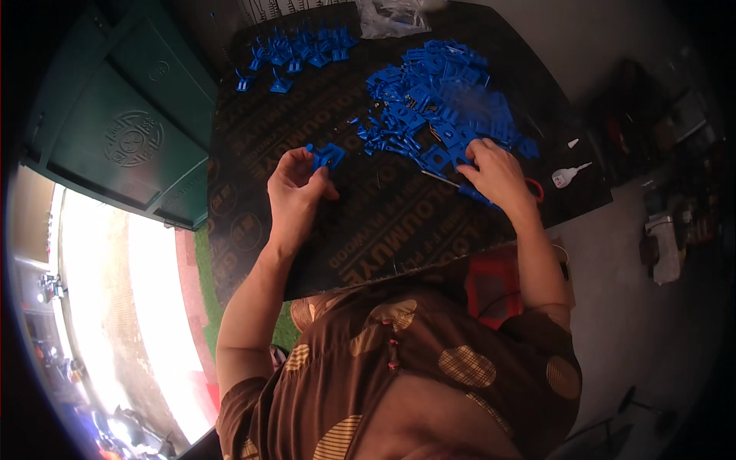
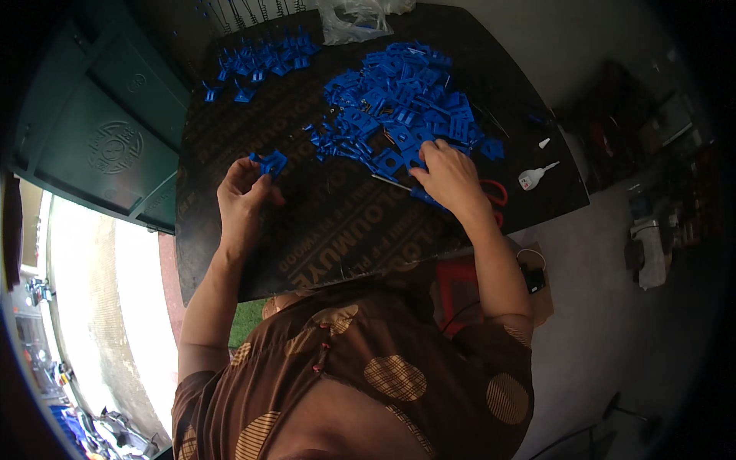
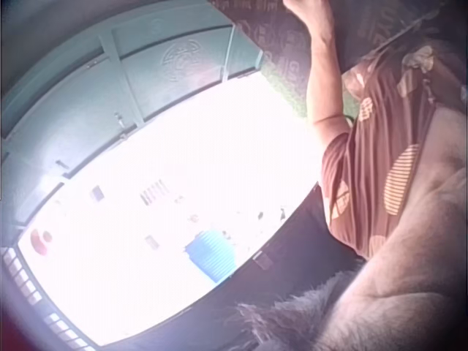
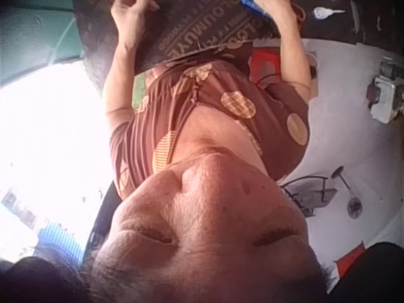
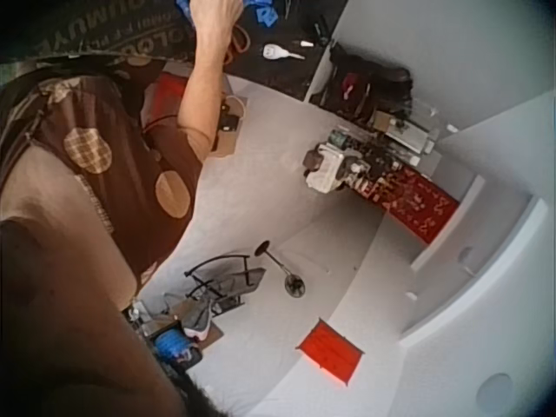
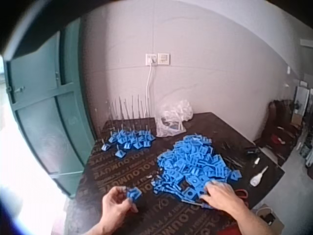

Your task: The person assembles small blue plastic components using a screwdriver to secure small screws and applying adhesive from a bottle.

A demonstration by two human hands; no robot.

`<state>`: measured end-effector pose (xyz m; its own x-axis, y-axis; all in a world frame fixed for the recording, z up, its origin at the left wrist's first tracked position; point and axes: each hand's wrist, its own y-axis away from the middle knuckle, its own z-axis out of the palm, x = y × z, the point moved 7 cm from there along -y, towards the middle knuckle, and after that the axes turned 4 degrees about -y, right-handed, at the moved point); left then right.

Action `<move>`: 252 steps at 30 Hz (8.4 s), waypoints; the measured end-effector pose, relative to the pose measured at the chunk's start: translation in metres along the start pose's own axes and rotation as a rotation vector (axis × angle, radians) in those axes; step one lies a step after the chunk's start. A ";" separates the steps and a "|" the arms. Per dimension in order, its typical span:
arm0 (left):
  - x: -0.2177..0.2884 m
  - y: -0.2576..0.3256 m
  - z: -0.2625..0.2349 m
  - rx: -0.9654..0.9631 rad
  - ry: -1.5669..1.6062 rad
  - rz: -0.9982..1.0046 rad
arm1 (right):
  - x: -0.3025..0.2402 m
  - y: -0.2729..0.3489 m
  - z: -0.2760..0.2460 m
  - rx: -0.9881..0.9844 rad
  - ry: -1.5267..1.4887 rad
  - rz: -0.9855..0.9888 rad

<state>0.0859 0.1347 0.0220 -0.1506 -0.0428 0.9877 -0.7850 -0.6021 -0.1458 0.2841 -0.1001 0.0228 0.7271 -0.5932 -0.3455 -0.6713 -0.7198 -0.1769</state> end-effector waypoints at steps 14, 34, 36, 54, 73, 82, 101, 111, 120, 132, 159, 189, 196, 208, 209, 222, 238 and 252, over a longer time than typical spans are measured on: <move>0.001 0.000 0.000 -0.004 0.001 0.002 | -0.023 0.004 -0.004 -0.019 -0.181 -0.061; -0.004 -0.003 -0.006 0.029 -0.012 -0.006 | -0.028 -0.036 0.006 0.085 0.109 -0.067; -0.004 -0.004 -0.006 0.033 -0.014 -0.003 | -0.028 -0.039 0.010 0.064 0.134 -0.062; -0.003 -0.003 -0.003 0.022 -0.001 -0.023 | -0.024 -0.039 0.001 0.164 0.069 -0.161; -0.006 -0.003 -0.003 -0.003 0.090 -0.057 | -0.035 -0.043 0.019 0.015 0.101 -0.237; -0.009 -0.003 0.000 -0.020 0.065 -0.060 | -0.027 -0.043 0.019 0.007 0.018 -0.168; -0.006 0.000 0.001 -0.007 0.012 -0.039 | -0.013 0.062 -0.029 -0.005 -0.064 -0.145; -0.011 -0.002 -0.002 0.004 0.081 -0.078 | -0.041 0.062 -0.018 0.110 -0.177 -0.233; -0.004 0.000 -0.001 0.025 0.026 -0.032 | -0.106 0.068 -0.009 0.349 -0.566 -0.460; -0.002 0.002 0.002 0.035 -0.097 0.026 | -0.122 0.063 0.006 0.366 -0.622 -0.519; -0.004 0.001 0.003 0.053 -0.117 0.033 | -0.125 0.062 0.011 0.340 -0.653 -0.433; -0.006 0.003 0.006 0.030 0.021 0.070 | -0.124 0.068 0.024 0.411 -0.734 -0.293; -0.005 0.007 0.011 0.005 0.119 0.116 | -0.108 0.066 0.031 0.360 -0.859 -0.217; 0.002 0.012 0.011 -0.012 0.103 0.095 | -0.106 0.071 0.033 0.348 -0.856 -0.192; 0.001 0.012 0.011 -0.012 0.097 0.094 | -0.105 0.071 0.034 0.348 -0.863 -0.188; -0.004 0.007 0.009 -0.036 0.104 0.101 | -0.113 0.072 0.038 0.335 -0.903 -0.180; -0.001 0.007 0.006 0.013 0.016 0.088 | -0.120 0.077 0.032 0.432 -0.742 -0.260; -0.002 0.006 0.002 0.088 0.050 0.100 | -0.113 0.071 0.043 0.224 -1.079 -0.114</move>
<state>0.0828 0.1296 0.0195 -0.2572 -0.0676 0.9640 -0.7094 -0.6642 -0.2358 0.1478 -0.0685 0.0092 0.3523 0.1760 -0.9192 -0.6985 -0.6042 -0.3834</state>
